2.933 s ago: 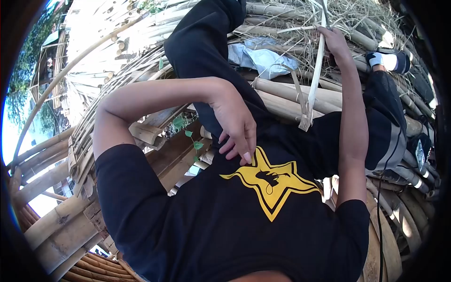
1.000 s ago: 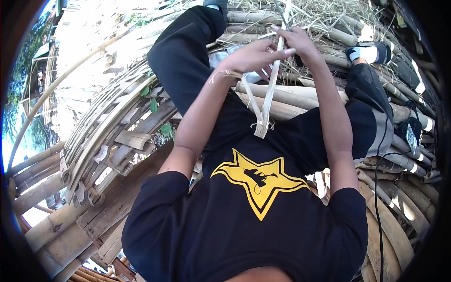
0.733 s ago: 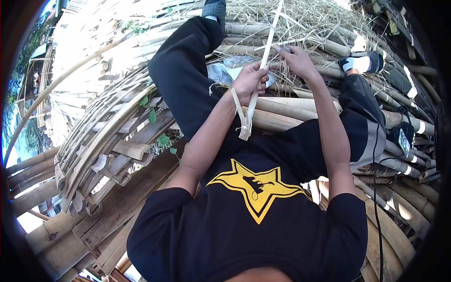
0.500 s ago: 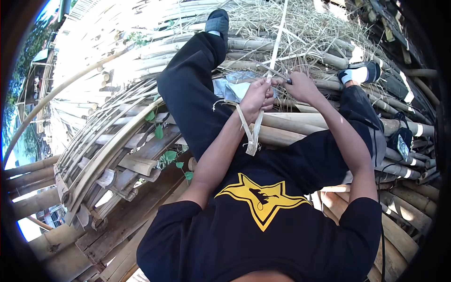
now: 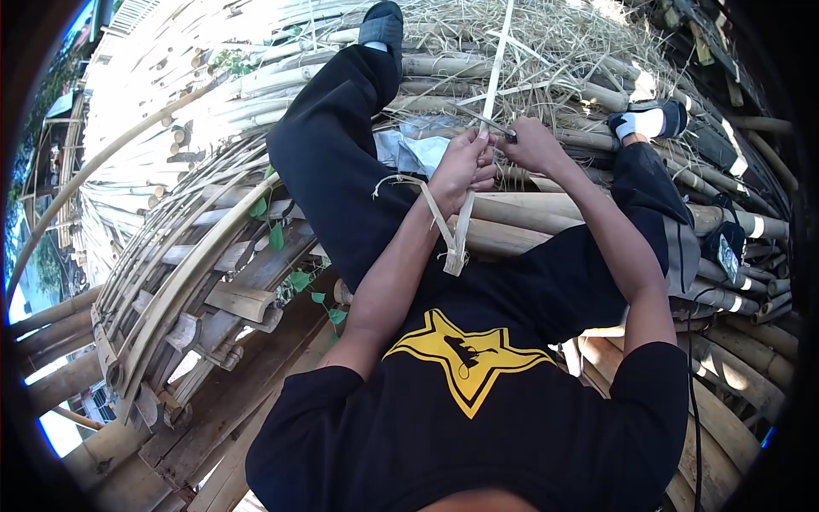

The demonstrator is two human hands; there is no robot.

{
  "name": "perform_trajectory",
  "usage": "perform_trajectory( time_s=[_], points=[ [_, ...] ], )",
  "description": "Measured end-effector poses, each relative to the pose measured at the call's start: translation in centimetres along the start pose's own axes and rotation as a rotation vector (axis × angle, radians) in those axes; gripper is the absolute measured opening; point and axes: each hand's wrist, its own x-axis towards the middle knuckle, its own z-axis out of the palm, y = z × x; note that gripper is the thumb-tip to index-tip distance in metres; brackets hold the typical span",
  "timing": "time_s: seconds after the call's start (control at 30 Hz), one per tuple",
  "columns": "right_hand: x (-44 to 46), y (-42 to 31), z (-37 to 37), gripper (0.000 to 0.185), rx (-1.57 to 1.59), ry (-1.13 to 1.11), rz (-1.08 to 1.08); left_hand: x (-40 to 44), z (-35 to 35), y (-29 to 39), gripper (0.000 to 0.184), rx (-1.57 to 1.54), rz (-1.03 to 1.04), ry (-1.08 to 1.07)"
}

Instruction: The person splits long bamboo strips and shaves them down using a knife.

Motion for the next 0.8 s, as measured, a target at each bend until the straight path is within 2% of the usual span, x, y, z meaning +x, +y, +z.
perform_trajectory(
  time_s=[0.07,0.13,0.27,0.4,0.57,0.7,0.8],
  points=[
    [0.9,0.9,0.5,0.033,0.018,-0.003,0.032,0.0,0.2,-0.2,0.016,0.01,-0.003,0.009],
    [1.4,1.4,0.8,0.033,0.167,-0.152,0.2,0.2,0.0,-0.5,0.016,0.006,0.003,0.007],
    [1.5,1.4,2.4,0.033,0.142,0.019,0.158,0.1,-0.1,-0.6,0.016,0.018,0.002,0.046],
    [0.9,0.7,1.6,0.031,0.084,-0.055,0.143,0.3,-0.3,-0.4,0.017,0.003,0.003,0.036],
    [0.3,0.2,1.4,0.029,-0.055,0.014,0.075,0.4,-0.3,-0.7,0.015,0.04,0.006,0.029],
    [1.0,0.6,1.8,0.029,-0.073,0.093,0.123,0.4,-0.3,-1.0,0.015,0.033,0.001,0.039],
    [2.5,2.3,2.6,0.029,-0.163,0.14,0.048,1.0,-0.5,-1.4,0.015,0.077,0.004,0.113]
  ],
)
